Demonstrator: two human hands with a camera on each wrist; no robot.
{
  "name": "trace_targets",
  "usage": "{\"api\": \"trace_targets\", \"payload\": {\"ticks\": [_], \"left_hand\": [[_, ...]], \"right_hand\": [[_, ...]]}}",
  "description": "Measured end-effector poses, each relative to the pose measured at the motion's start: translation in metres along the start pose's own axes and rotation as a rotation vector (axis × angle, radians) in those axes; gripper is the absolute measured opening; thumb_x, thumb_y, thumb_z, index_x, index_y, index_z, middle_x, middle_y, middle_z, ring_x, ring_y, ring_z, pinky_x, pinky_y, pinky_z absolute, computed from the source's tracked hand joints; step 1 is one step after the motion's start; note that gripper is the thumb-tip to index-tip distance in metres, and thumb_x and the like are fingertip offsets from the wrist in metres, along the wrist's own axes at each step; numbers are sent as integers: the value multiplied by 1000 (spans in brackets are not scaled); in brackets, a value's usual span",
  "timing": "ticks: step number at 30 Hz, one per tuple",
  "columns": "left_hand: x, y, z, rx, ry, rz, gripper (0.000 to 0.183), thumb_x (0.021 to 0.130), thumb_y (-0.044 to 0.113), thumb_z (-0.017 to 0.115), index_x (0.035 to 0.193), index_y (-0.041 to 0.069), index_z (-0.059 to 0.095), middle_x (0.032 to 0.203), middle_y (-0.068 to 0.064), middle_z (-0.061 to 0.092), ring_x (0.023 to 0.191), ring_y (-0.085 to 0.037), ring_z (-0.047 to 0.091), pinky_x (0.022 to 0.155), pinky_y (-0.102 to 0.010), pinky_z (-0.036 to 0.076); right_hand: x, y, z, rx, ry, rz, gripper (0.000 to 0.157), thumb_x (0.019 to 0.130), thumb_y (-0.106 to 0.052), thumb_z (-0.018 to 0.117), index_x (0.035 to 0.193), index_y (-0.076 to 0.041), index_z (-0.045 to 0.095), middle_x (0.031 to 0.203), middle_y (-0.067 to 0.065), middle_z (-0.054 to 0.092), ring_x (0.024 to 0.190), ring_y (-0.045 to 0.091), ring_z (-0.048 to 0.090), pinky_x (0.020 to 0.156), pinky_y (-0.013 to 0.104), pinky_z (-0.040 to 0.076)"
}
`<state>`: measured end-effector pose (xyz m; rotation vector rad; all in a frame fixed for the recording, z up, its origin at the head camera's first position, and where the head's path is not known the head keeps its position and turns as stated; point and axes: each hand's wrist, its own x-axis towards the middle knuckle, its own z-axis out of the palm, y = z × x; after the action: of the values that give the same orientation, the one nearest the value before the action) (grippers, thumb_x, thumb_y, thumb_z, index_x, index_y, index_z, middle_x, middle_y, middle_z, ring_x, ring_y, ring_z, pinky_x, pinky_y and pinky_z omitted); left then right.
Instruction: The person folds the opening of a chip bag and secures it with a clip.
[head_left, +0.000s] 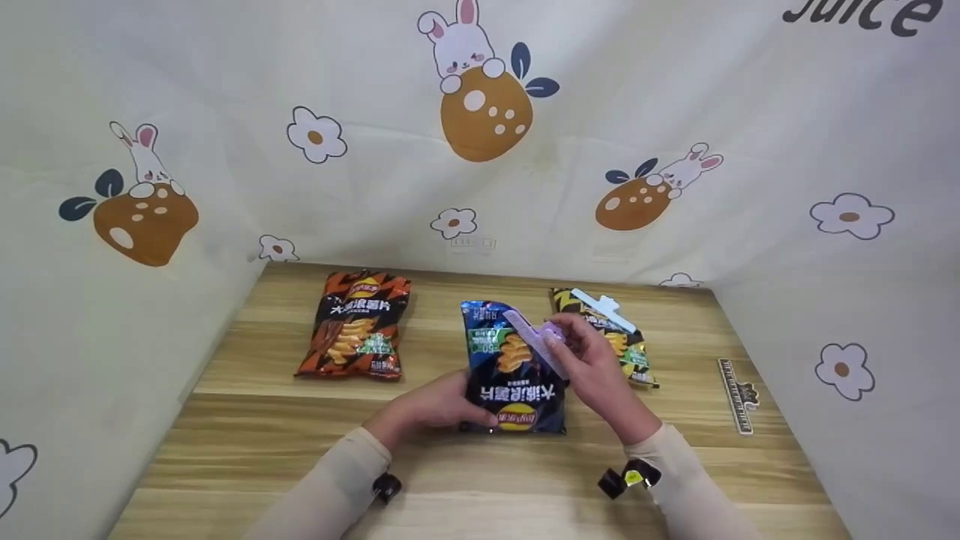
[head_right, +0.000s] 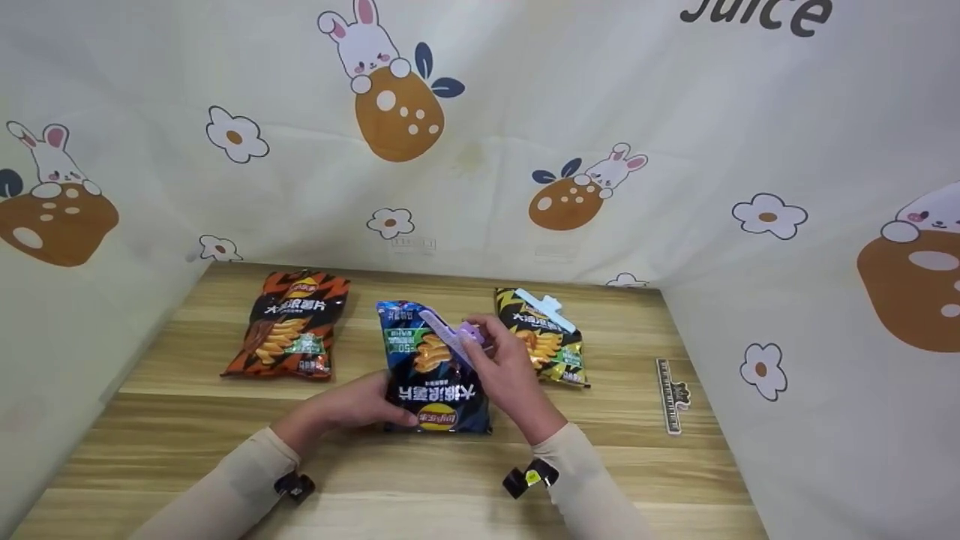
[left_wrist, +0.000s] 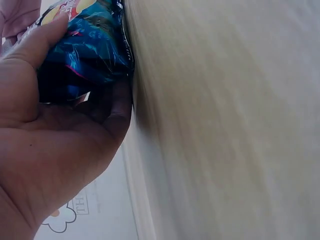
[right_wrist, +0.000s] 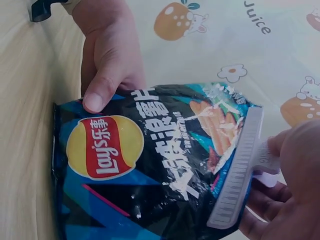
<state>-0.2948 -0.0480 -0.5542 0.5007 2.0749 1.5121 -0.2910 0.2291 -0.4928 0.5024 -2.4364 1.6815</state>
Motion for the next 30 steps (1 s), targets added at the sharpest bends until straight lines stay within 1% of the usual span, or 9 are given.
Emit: {"api": "trace_targets", "payload": {"ticks": [5, 8, 13, 16, 20, 23, 25, 28, 30], "left_hand": [[0, 1, 0, 13, -5, -4, 84, 85, 12, 94, 157, 0, 51, 142, -13, 70, 135, -33, 65, 126, -54, 40], [0, 1, -1, 2, -8, -9, 83, 86, 13, 93, 157, 1, 52, 141, -12, 71, 135, -32, 65, 126, -53, 40], [-2, 2, -4, -17, -11, -14, 81, 89, 18, 92, 158, 3, 52, 139, -9, 72, 133, -31, 65, 126, -55, 41], [-3, 2, -5, -28, -15, 7, 81, 91, 20, 89, 160, 4, 50, 139, -9, 72, 133, -30, 65, 125, -55, 42], [-4, 2, -5, -54, -20, 47, 83, 94, 24, 87, 164, 6, 45, 143, -9, 69, 135, -29, 63, 126, -54, 41], [-5, 2, -5, -61, -7, 55, 81, 96, 29, 86, 163, 7, 46, 144, -8, 68, 135, -28, 63, 125, -54, 41], [-7, 3, -6, -64, 3, 59, 80, 96, 32, 86, 160, 5, 47, 143, -9, 68, 134, -28, 63, 124, -54, 42], [-7, 2, -7, -76, 3, 69, 84, 94, 28, 89, 161, 4, 45, 146, -11, 66, 136, -30, 61, 126, -54, 40], [-7, 2, -9, -88, -2, 74, 91, 91, 25, 92, 163, 5, 41, 148, -10, 64, 139, -30, 59, 128, -54, 37]], "right_hand": [[0, 2, -2, 3, -17, 27, 34, 108, -3, 69, 140, -12, 69, 119, 8, 73, 103, 26, 69, 84, 31, 62], [0, 2, -3, 7, -24, 51, 35, 109, -4, 67, 143, -13, 68, 121, 10, 72, 105, 26, 69, 85, 31, 62], [1, -1, -4, 23, -31, 72, 37, 113, -9, 62, 149, -13, 65, 134, 12, 71, 112, 27, 71, 87, 33, 62], [3, -1, -5, 32, -29, 72, 38, 114, -10, 61, 151, -14, 63, 139, 12, 69, 116, 27, 72, 89, 33, 63], [8, -1, -6, 35, -29, 38, 39, 114, -7, 61, 153, -12, 62, 143, 13, 69, 123, 28, 70, 95, 31, 61], [12, -3, -7, 26, -25, -3, 40, 113, -5, 61, 153, -9, 62, 144, 14, 69, 127, 27, 69, 100, 28, 59], [15, -4, -7, 21, -21, -27, 40, 113, -3, 61, 152, -6, 62, 142, 15, 70, 125, 26, 69, 100, 26, 58], [20, -7, -9, -3, -6, -39, 39, 112, -4, 62, 151, -6, 63, 132, 14, 73, 113, 25, 71, 91, 26, 60], [23, -8, -11, -15, -3, -42, 38, 113, -5, 62, 151, -6, 63, 127, 14, 73, 107, 25, 72, 86, 28, 61]]}}
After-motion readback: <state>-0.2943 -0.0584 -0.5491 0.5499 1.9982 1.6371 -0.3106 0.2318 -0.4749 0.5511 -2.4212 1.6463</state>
